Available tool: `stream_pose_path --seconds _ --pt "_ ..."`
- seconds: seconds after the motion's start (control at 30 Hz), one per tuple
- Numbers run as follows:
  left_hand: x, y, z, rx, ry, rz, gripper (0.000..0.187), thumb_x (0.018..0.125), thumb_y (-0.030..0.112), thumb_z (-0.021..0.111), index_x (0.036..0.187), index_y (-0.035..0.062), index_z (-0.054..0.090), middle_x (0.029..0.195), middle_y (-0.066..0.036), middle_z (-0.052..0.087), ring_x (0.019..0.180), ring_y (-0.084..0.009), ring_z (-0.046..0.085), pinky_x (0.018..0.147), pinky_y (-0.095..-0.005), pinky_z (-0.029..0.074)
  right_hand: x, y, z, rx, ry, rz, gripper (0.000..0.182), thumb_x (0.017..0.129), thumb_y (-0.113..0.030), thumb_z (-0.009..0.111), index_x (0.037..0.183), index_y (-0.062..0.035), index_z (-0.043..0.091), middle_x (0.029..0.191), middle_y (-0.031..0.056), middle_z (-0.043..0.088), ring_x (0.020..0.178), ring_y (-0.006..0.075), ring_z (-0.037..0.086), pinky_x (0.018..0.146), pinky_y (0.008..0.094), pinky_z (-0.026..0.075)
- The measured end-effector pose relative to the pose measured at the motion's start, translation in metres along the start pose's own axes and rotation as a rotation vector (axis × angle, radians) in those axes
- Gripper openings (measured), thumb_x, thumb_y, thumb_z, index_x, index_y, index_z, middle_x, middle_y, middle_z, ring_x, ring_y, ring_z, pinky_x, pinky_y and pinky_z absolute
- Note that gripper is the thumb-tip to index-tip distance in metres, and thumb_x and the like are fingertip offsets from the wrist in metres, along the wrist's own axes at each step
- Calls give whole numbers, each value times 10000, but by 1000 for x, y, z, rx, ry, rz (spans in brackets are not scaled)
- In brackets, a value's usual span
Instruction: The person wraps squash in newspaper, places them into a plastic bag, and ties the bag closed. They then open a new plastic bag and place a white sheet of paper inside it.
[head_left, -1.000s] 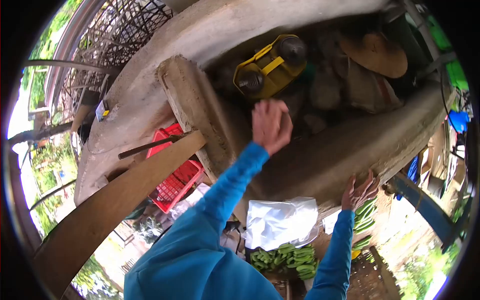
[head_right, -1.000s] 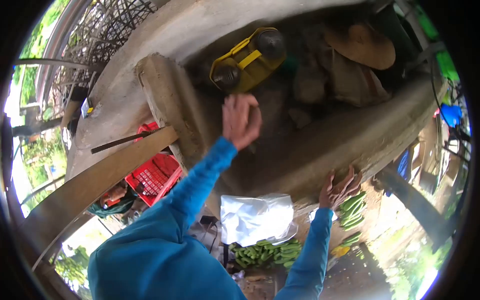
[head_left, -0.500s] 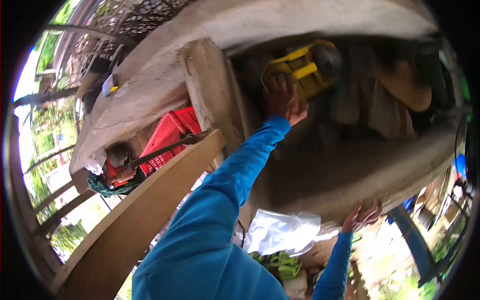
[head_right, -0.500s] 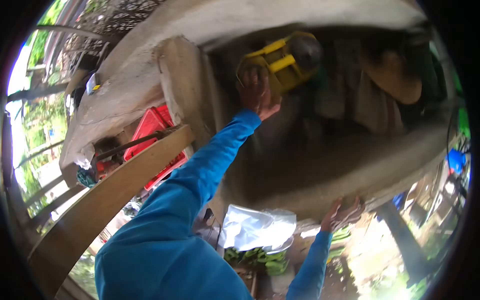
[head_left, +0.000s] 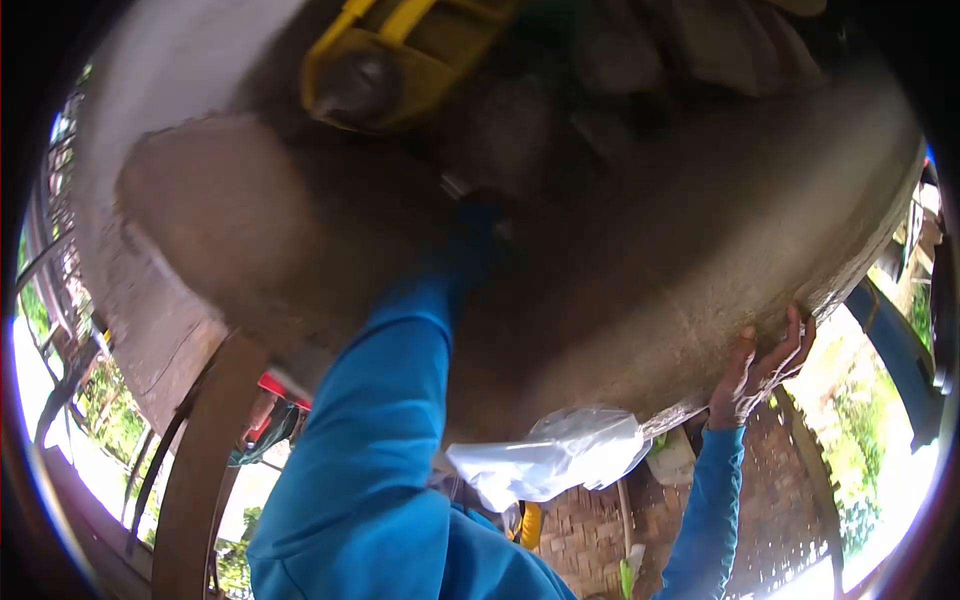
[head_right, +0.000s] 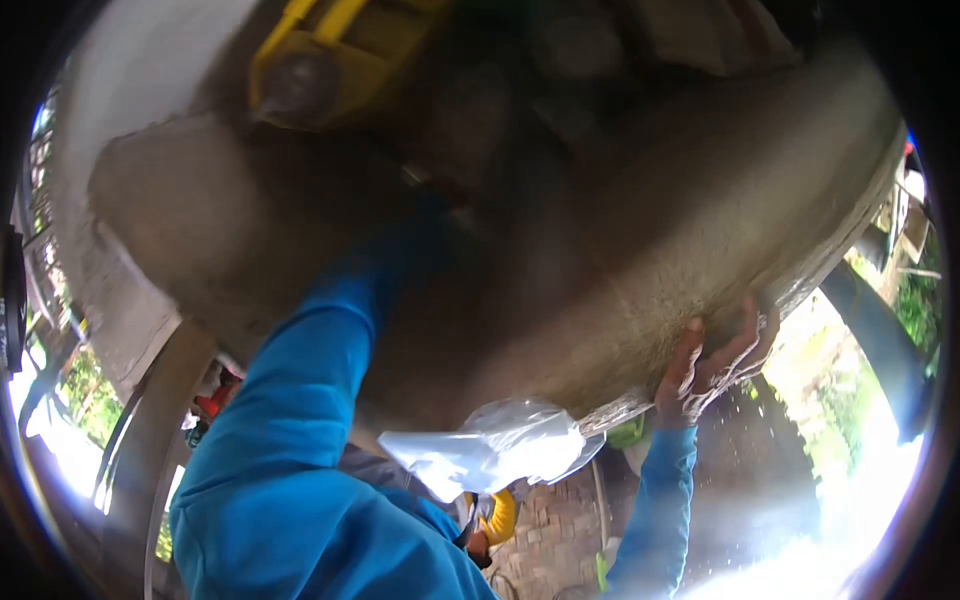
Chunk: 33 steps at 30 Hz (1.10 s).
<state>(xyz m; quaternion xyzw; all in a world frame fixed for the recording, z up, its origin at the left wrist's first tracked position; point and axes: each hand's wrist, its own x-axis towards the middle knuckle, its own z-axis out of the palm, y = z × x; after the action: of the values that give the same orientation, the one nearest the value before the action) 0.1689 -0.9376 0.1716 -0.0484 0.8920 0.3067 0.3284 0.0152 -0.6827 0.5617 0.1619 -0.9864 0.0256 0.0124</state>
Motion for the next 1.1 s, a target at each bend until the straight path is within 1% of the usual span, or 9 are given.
stream_pose_path --seconds 0.07,0.17,0.27,0.37,0.6,0.8,0.93,1.03,1.1 --pt "32 -19 -8 77 -280 -249 489 815 510 486 1169 195 610 1222 -88 575 1117 -297 543 963 -465 411 4 0 5 75 -7 -18 582 883 -422 481 1315 -44 389 1393 187 276 1301 342 240 1047 498 211" --pt "74 -74 85 389 -191 50 445 903 477 393 1253 246 544 1276 -69 528 1163 -305 498 1009 -499 346 4 6 15 206 12 -22 588 890 -414 464 1331 -36 371 1363 185 307 1312 339 235 1068 483 205" --pt "123 -118 189 -917 67 -39 558 840 583 436 1321 299 457 1362 -82 432 1248 -310 407 1033 -505 319 3 22 18 174 16 -44 620 875 -449 468 1328 -37 371 1339 191 335 1310 337 252 1083 498 195" --pt "95 -36 95 310 -263 -219 675 786 634 475 1361 290 395 1444 -84 295 1317 -317 293 1054 -519 284 4 27 20 179 19 -36 622 874 -451 469 1327 -36 371 1339 191 335 1309 337 253 1082 499 196" --pt "111 -43 89 56 -76 -386 728 754 629 521 1364 254 390 1442 -113 288 1319 -318 290 1061 -530 271 5 46 20 156 36 -30 626 871 -455 471 1326 -36 372 1339 192 335 1309 337 256 1081 501 197" --pt "127 -68 157 -201 209 -378 477 778 451 592 1120 121 618 1108 -164 590 1056 -312 551 919 -423 428 10 53 23 168 51 -28 629 869 -458 473 1325 -36 373 1339 193 335 1308 336 258 1081 503 199" --pt "112 9 89 -204 103 -238 268 806 273 605 923 40 666 849 -132 630 762 -313 609 687 -416 497 8 47 23 171 60 -8 632 867 -460 474 1324 -35 373 1339 193 335 1307 336 259 1080 504 200" --pt "120 103 65 -963 154 -337 217 822 253 603 935 79 665 845 -127 624 745 -277 601 695 -406 495 6 35 26 188 57 11 633 866 -461 474 1323 -35 373 1339 194 335 1307 336 260 1080 505 200" --pt "107 176 24 -1171 410 57 174 853 199 543 873 57 640 823 -135 629 711 -221 588 698 -368 490 5 23 27 198 58 31 635 865 -462 475 1323 -35 374 1339 194 335 1307 336 261 1080 505 201"
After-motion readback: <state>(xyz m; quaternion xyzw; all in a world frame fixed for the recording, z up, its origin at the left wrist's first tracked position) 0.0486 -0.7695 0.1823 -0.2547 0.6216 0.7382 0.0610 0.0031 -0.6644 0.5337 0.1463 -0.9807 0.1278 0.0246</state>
